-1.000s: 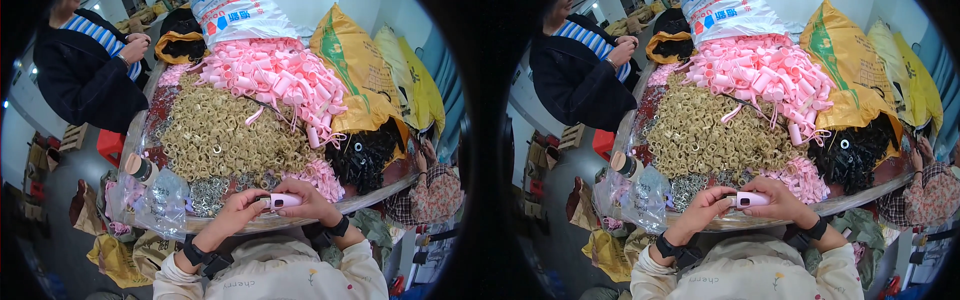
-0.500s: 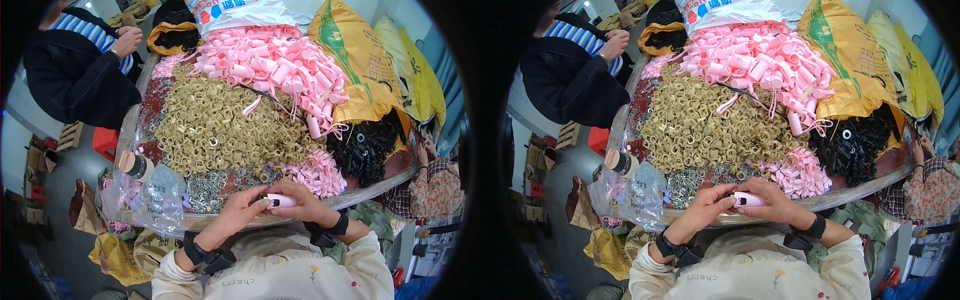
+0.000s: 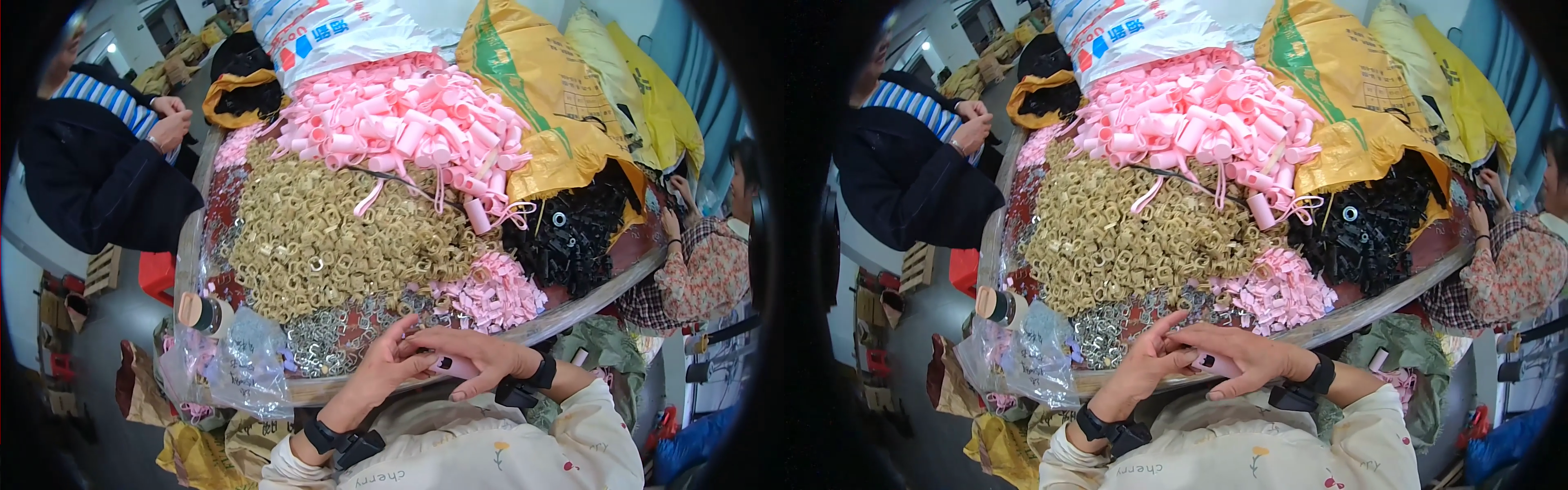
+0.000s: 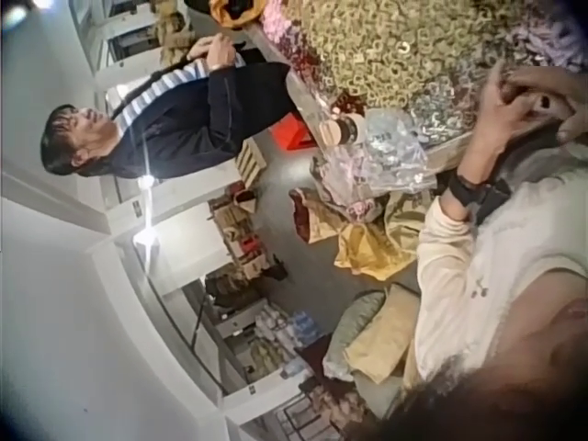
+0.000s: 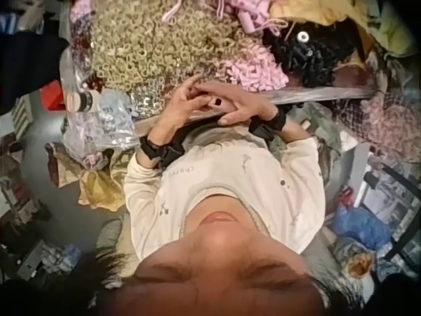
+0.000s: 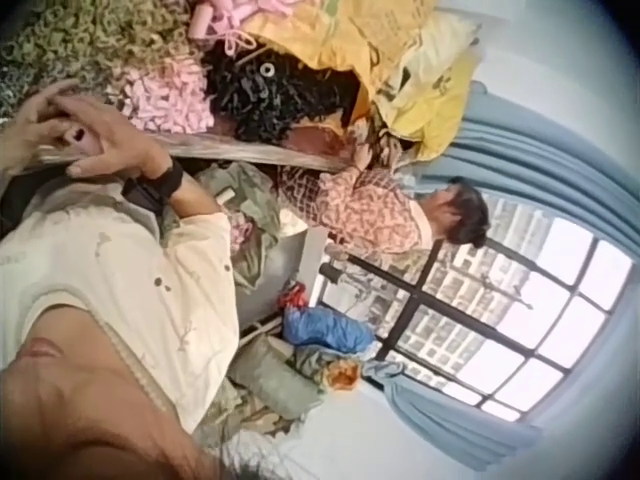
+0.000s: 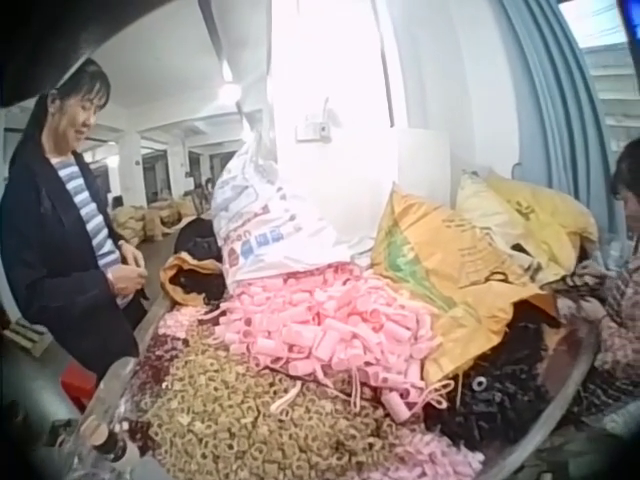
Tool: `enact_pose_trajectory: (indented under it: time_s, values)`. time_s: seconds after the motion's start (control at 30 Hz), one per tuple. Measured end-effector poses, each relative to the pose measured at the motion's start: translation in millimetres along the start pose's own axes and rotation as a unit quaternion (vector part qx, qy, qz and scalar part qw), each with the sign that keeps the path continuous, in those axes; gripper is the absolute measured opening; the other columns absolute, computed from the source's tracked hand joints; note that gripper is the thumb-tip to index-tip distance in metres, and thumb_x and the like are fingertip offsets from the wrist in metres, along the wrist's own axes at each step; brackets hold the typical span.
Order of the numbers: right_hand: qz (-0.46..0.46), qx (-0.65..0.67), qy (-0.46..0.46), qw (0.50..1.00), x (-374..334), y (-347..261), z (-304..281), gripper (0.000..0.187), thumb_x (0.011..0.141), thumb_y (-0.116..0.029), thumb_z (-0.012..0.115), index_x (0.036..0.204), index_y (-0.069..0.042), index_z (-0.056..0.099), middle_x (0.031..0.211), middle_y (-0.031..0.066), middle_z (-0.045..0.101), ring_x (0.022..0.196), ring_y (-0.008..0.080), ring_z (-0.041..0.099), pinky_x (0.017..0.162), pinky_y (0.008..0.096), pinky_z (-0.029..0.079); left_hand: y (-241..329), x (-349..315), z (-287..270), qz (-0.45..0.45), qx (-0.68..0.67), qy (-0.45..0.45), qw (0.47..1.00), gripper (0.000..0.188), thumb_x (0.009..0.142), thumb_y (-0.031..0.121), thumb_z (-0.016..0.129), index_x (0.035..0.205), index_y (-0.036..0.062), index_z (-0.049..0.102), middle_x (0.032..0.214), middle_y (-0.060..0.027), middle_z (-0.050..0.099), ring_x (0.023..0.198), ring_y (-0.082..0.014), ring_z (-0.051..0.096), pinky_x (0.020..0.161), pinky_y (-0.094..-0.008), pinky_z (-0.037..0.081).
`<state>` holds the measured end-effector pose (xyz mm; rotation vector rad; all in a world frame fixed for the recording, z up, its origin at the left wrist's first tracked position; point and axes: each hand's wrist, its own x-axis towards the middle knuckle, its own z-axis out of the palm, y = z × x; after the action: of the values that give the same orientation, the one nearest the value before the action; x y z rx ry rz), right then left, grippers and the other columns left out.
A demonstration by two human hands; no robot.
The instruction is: The person assembles components by hand, picking up a black plastic part and a metal clip, fitting the clip onto the part, and then sliding a pink plastic sleeve over the assembly before placing it into a green bag.
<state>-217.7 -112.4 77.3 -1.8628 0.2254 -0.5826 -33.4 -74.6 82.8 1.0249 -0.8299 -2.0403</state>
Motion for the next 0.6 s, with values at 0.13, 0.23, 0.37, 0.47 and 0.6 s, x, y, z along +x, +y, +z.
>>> enact_pose_trajectory:
  time_s: [0.13,0.23,0.37,0.47,0.6]
  values:
    - [-0.007,0.041,0.028,0.999,-8.9,-3.5,-5.4,0.072,0.068,-0.037,0.063,0.122,0.001,0.033,0.114,0.0166,0.044,0.106,0.0296,0.043,0.091,0.0374,0.032,-9.8,6.5,4.3,0.023,-0.011,-0.026,0.999,0.068,0.073,-0.001,0.059,0.128,0.0013,0.019,0.112,-0.0105,0.046,0.095,-0.0153,0.05,0.074,-0.0272,0.046]
    - [-0.015,0.048,0.06,0.997,-16.8,-6.8,-6.8,0.071,0.069,-0.038,0.062,0.122,0.0,0.034,0.113,0.0165,0.045,0.105,0.0289,0.044,0.09,0.0372,0.032,-14.1,13.0,11.6,0.045,-0.009,-0.051,0.998,0.07,0.071,-0.002,0.061,0.128,0.0014,0.02,0.115,-0.0107,0.044,0.098,-0.0157,0.048,0.076,-0.0274,0.046]
    - [-0.02,0.04,0.13,0.99,-25.3,-5.7,-4.8,0.071,0.069,-0.041,0.062,0.121,0.0,0.035,0.111,0.0158,0.047,0.102,0.0276,0.046,0.088,0.0365,0.032,-16.5,23.5,21.7,0.046,-0.021,-0.066,0.997,0.069,0.068,-0.004,0.062,0.126,0.001,0.025,0.115,-0.0107,0.044,0.1,-0.0164,0.047,0.077,-0.0281,0.046]
    - [-0.024,0.012,0.177,0.984,-31.2,-4.5,-0.5,0.07,0.069,-0.04,0.062,0.121,0.0,0.036,0.11,0.0155,0.048,0.099,0.0271,0.047,0.086,0.0359,0.034,-20.2,25.3,23.4,0.013,-0.033,-0.061,0.997,0.072,0.069,-0.005,0.061,0.128,0.0004,0.02,0.118,-0.0118,0.041,0.1,-0.0171,0.048,0.08,-0.0288,0.044]
    - [-0.047,0.012,0.205,0.977,-34.5,-11.5,-1.4,0.066,0.07,-0.039,0.063,0.117,0.001,0.04,0.105,0.0141,0.051,0.095,0.0251,0.049,0.084,0.0341,0.035,-22.7,27.6,28.2,0.013,-0.061,-0.065,0.996,0.07,0.07,-0.006,0.059,0.128,0.0001,0.02,0.115,-0.0122,0.043,0.098,-0.0176,0.049,0.079,-0.0282,0.044]
